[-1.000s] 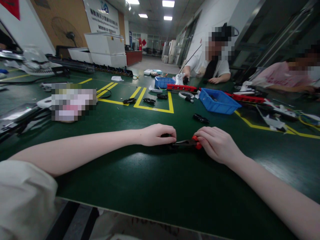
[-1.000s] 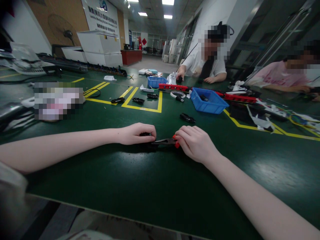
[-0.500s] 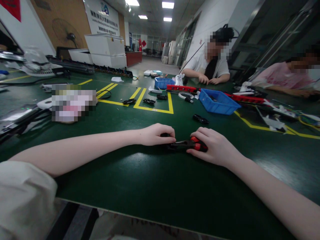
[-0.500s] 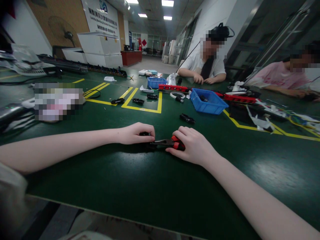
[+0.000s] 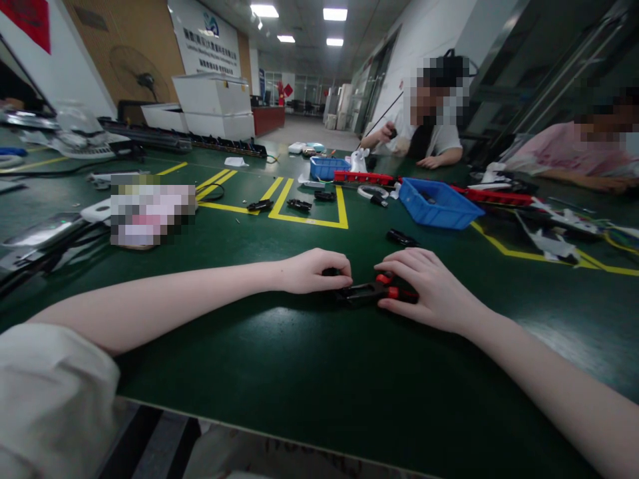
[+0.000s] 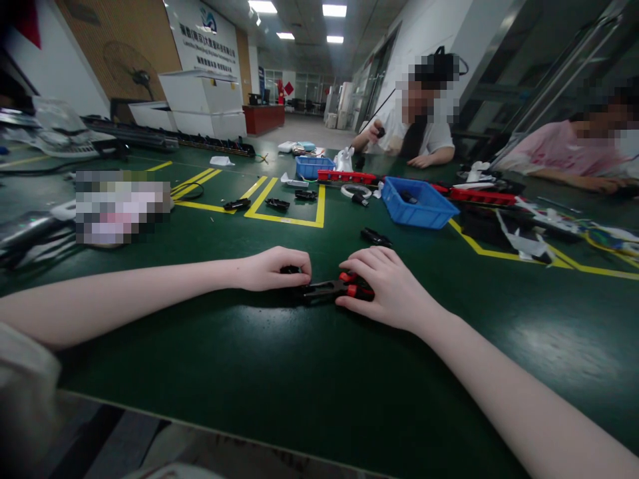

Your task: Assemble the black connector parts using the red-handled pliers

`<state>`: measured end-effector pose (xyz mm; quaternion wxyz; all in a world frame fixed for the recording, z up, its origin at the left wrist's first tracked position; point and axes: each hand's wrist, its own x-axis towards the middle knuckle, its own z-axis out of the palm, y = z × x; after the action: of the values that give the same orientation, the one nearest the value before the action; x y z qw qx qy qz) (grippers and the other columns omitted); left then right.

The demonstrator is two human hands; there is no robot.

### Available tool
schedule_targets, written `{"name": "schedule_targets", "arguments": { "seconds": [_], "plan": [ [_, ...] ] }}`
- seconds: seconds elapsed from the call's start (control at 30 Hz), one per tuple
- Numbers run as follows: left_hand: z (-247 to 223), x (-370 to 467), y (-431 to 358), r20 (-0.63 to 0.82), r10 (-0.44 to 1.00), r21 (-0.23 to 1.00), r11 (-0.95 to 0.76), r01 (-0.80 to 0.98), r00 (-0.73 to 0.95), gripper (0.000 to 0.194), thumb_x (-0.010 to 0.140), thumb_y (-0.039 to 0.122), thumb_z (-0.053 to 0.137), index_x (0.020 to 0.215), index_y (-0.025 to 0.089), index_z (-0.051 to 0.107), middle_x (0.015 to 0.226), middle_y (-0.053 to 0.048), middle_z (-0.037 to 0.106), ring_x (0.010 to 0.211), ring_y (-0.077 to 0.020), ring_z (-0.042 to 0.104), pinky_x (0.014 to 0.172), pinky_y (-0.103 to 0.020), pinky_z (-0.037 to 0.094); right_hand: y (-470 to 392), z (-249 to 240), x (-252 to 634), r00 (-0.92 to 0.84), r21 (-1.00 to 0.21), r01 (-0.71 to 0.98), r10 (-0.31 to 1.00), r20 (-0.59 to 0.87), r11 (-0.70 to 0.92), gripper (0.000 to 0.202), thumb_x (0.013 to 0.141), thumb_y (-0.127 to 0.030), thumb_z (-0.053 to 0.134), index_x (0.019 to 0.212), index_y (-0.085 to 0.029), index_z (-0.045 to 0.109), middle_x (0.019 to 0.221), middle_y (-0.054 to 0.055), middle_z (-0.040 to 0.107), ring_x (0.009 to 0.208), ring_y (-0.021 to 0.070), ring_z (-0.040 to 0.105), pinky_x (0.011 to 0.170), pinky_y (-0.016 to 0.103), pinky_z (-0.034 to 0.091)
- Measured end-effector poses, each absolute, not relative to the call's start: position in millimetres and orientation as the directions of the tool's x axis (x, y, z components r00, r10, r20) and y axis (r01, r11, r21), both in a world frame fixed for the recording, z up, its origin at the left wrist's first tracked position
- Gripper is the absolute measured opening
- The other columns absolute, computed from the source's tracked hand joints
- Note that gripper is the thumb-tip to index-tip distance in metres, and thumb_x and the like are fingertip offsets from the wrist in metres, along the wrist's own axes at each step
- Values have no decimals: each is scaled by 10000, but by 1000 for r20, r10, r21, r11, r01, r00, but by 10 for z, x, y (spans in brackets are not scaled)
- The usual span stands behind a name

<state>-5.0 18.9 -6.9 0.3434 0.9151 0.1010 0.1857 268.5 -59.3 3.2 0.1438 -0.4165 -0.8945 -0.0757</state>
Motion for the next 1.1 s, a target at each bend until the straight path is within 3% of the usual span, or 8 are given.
{"name": "schedule_targets", "arguments": {
  "seconds": [0.2,0.4,0.63,0.9,1.1],
  "plan": [
    [-55,-54,184,273,325,665,-744,67,906,148,976,241,566,896,140,638,907,-29,635,838,-131,597,777,-251,469,-595,134,2890,-539,-86,827,827,160,556,694,773,-634,712,1333,-239,597,1309,132,648,1180,348,620,965,553,509],
    [-62,-49,186,268,338,666,-742,80,902,147,977,238,567,895,139,640,903,-26,636,834,-127,594,776,-245,464,-580,102,2972,-492,-240,835,867,74,495,706,807,-646,674,1383,-254,555,1372,135,600,1242,339,588,1025,538,508],
    [-37,-57,185,254,331,672,-737,80,909,156,972,258,580,909,135,650,921,-34,646,841,-134,594,778,-257,459,-644,-55,2978,-494,-141,840,846,199,524,597,895,-575,587,1390,-245,537,1362,147,592,1208,337,594,987,544,523],
    [-53,-69,187,210,354,709,-697,107,911,174,969,294,586,902,148,652,926,-27,655,854,-139,605,785,-269,469,-762,-13,2962,-558,-3,803,753,350,596,552,848,-520,647,1288,-192,592,1160,148,657,987,303,663,814,446,560],
    [-51,-71,188,197,346,705,-700,112,917,187,991,285,554,923,146,659,944,-36,643,869,-137,610,807,-267,479,-814,20,3017,-580,132,799,695,424,586,562,807,-469,678,1301,-221,576,1190,150,632,1012,322,639,792,449,535]
  ]
}}
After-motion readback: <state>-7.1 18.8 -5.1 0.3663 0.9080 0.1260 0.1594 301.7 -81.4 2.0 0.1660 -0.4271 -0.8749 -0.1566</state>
